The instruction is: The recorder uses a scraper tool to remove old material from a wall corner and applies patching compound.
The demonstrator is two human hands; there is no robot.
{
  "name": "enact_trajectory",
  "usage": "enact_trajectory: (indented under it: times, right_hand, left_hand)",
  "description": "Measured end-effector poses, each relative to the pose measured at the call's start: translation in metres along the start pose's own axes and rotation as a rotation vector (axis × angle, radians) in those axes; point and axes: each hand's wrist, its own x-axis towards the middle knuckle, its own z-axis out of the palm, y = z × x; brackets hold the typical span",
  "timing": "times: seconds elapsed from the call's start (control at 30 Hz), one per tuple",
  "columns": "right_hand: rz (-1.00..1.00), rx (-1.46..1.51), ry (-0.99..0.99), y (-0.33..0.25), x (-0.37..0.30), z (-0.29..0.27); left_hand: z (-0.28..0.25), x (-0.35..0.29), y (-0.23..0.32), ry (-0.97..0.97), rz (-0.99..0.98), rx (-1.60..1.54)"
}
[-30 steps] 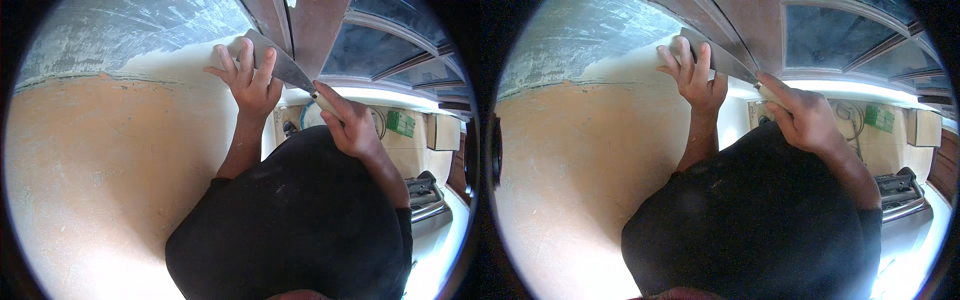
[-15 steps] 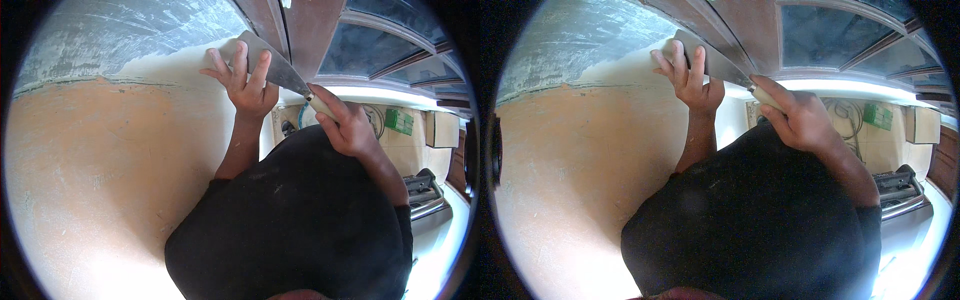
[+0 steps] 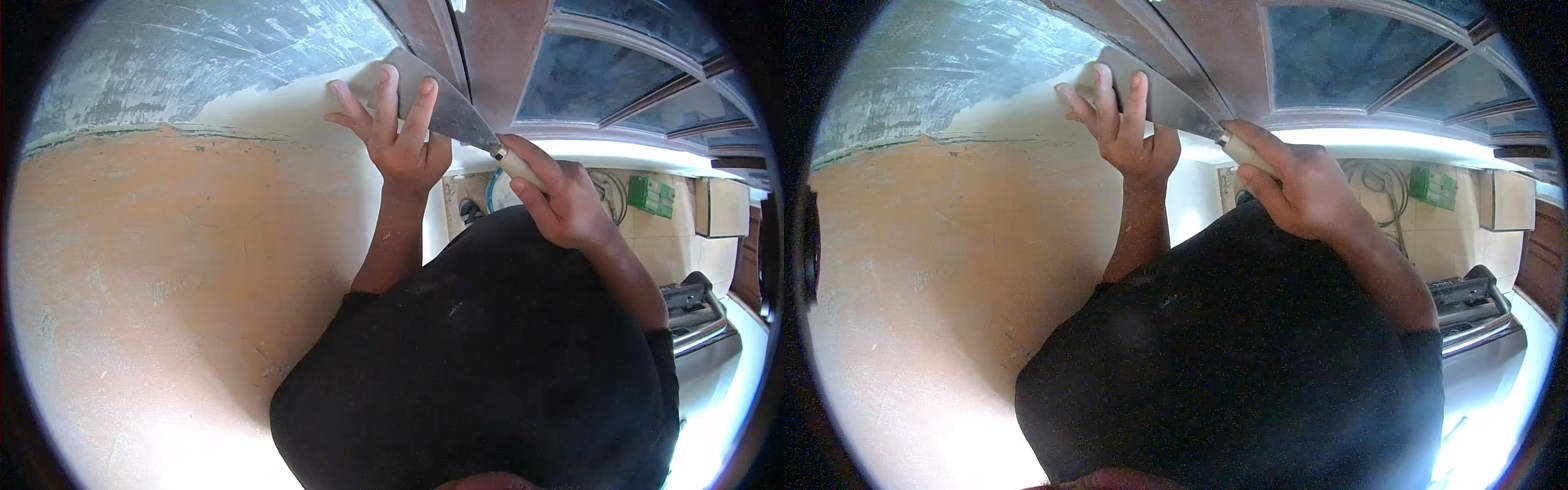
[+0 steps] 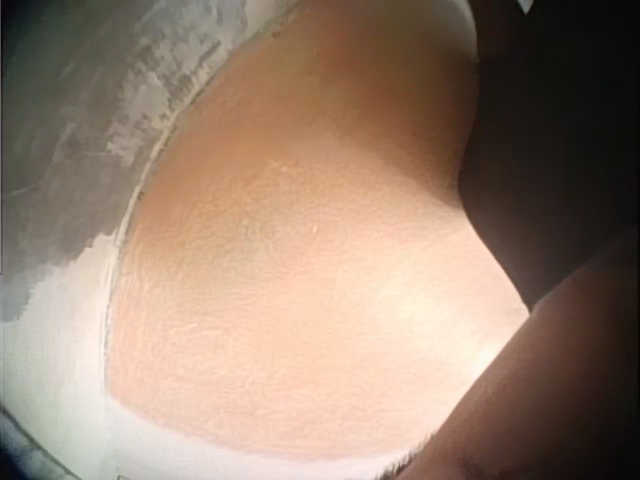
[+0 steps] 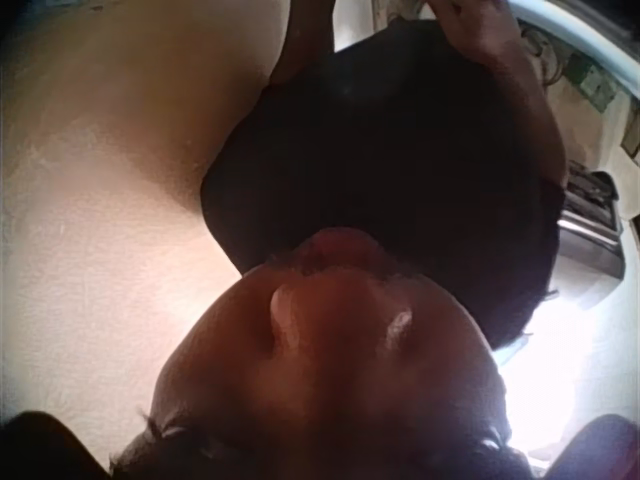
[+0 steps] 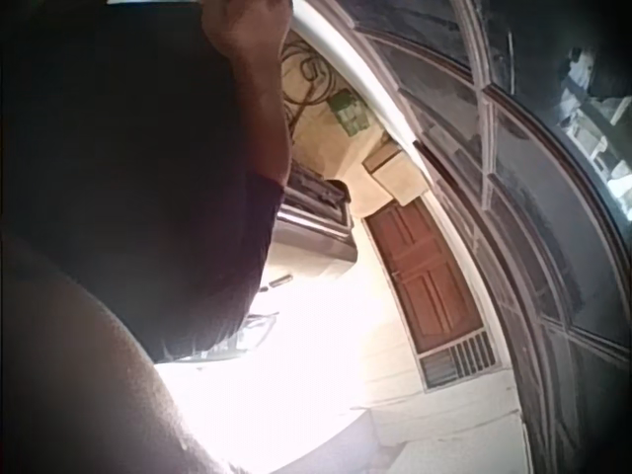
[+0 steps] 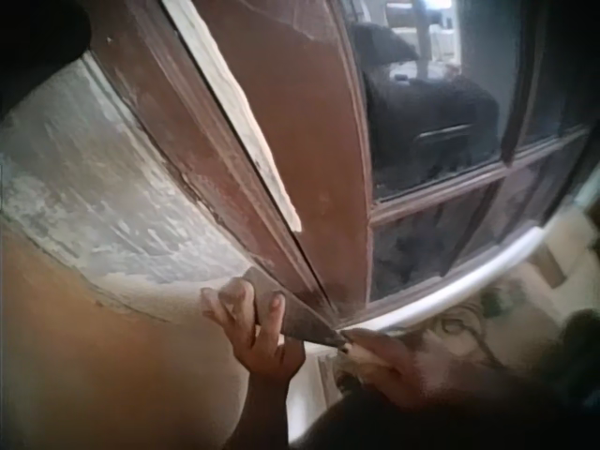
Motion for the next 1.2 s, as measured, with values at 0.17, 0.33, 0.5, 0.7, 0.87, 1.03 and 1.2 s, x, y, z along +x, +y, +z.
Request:
enact_trajectory:
  times: [0.17,0.33,0.5,0.7,0.87,1.03,1.2]
  right_hand:
    - [-0.043,-0.007,0.029,-0.004,0.002,-0.002]
    - [-0.064,0.019,0.051,0.002,0.001,-0.002]
    - [-0.013,0.071,0.029,-0.001,0.0,-0.002]
    - [-0.055,0.065,0.07,-0.004,0.002,-0.004]
    - [-0.055,0.056,0.061,-0.012,0.005,-0.008]
    - [-0.095,0.064,0.105,-0.004,0.006,-0.004]
    - [-0.065,0.093,0.083,-0.003,0.007,-0.004]
  left_hand:
    - [0.001,0.002,-0.001,0.036,0.008,-0.04]
    - [0.003,0.002,0.0,0.009,0.034,0.023]
    - [-0.004,0.005,0.003,-0.012,0.012,0.0]
    - [-0.002,0.009,0.002,0.037,0.011,-0.077]
    - [0.0,0.014,0.002,0.107,-0.049,-0.164]
    - [-0.007,0.02,0.006,0.017,0.02,-0.012]
    - [-0.008,0.023,0.007,0.011,-0.01,-0.057]
